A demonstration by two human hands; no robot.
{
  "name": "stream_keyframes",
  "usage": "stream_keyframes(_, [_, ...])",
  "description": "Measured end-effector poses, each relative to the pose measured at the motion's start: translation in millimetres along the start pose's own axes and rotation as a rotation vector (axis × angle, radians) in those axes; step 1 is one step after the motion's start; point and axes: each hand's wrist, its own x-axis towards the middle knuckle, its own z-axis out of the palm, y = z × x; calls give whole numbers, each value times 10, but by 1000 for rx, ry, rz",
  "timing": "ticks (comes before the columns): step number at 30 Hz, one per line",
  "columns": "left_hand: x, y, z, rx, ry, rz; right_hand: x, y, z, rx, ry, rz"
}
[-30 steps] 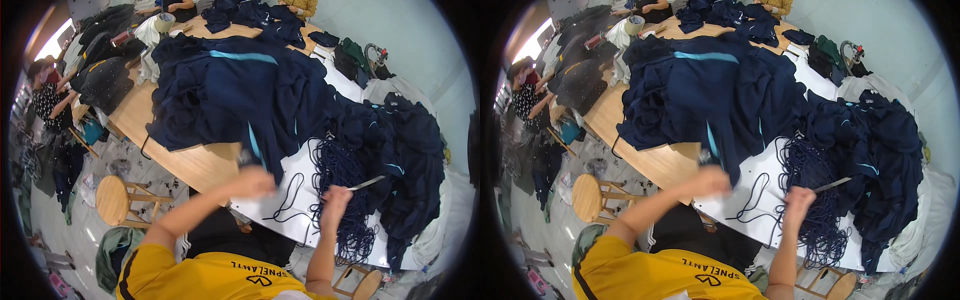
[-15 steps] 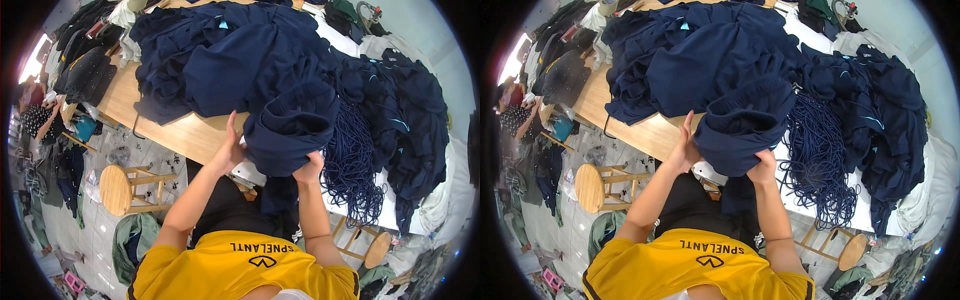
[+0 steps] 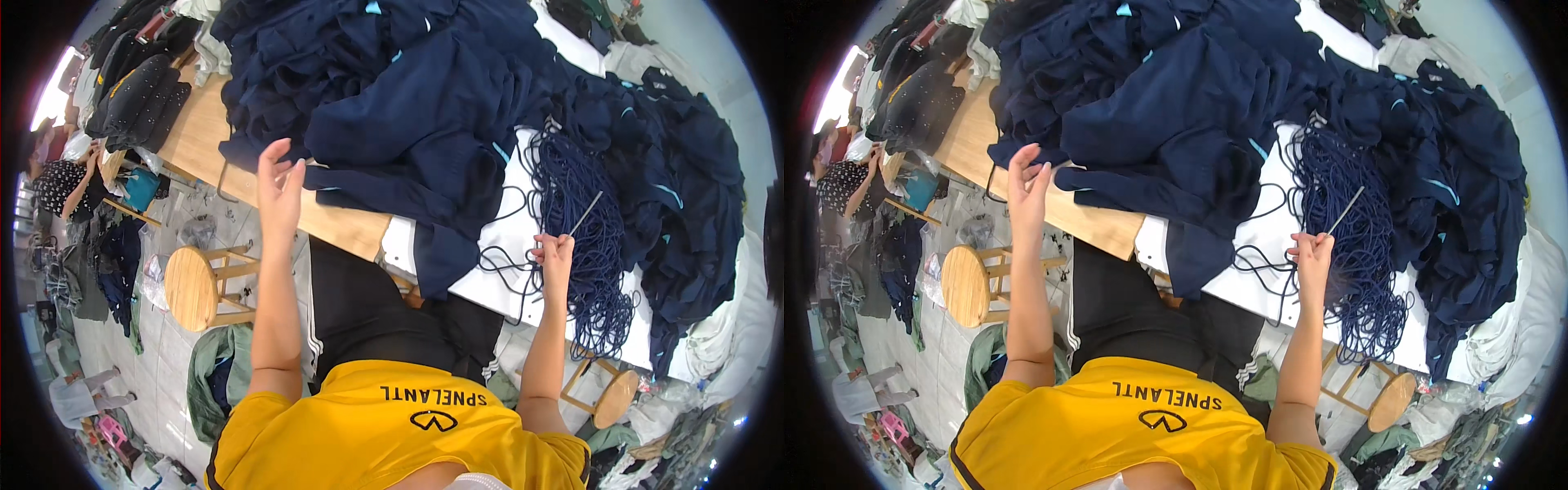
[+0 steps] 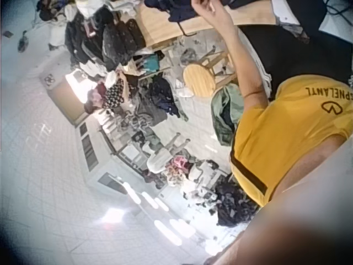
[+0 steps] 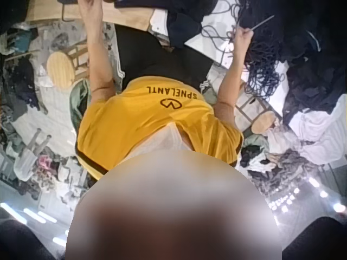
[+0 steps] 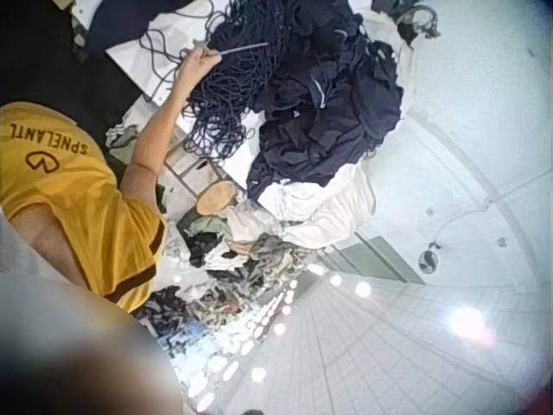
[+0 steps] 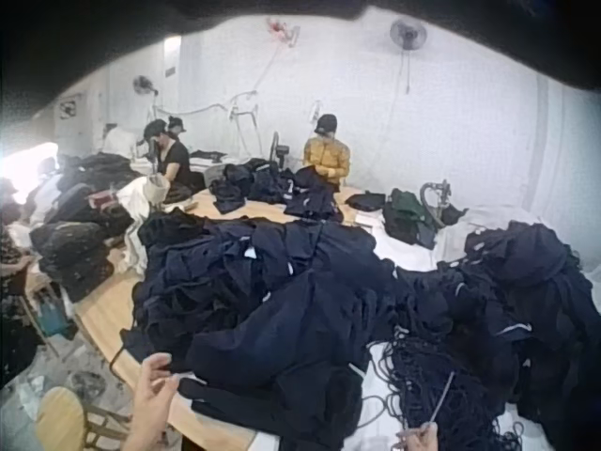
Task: Threading drawstrings into the waistbands of navy blue garments using a metal threading tool.
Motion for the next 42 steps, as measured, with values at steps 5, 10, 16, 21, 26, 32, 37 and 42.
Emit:
stream_keyframes(5, [-240,-43,787,-259,-402,-139,-111,-237,372,69,-35,-81])
stream_keyframes(10, [-680,-36,1712,94,-629,-22,72,-87,842,-86,109,-364])
stream_keyframes(16, [-1034,-386,2203,-308,-572,-430,-428,128,1295,94,-46,-392])
stream_keyframes(21, [-743,17,1480,-669,-457,-738,-560,5,1118,129,-10,-318])
stream_keyframes(26, [-316,-18,626,-796,-308,-762,-449,59,970,-186,180,-523])
stream_keyframes(32, [-93,-569,-79,147,-455,-363,-401,293,822,-19,-158,-347])
stream_keyframes(37, [-374,-497,71,349,-441,148,-443,464,833,-8,-191,-281])
stream_keyframes(42, [-506,-514,288,390,-416,154,-603,105,1014,-244,-201,-382])
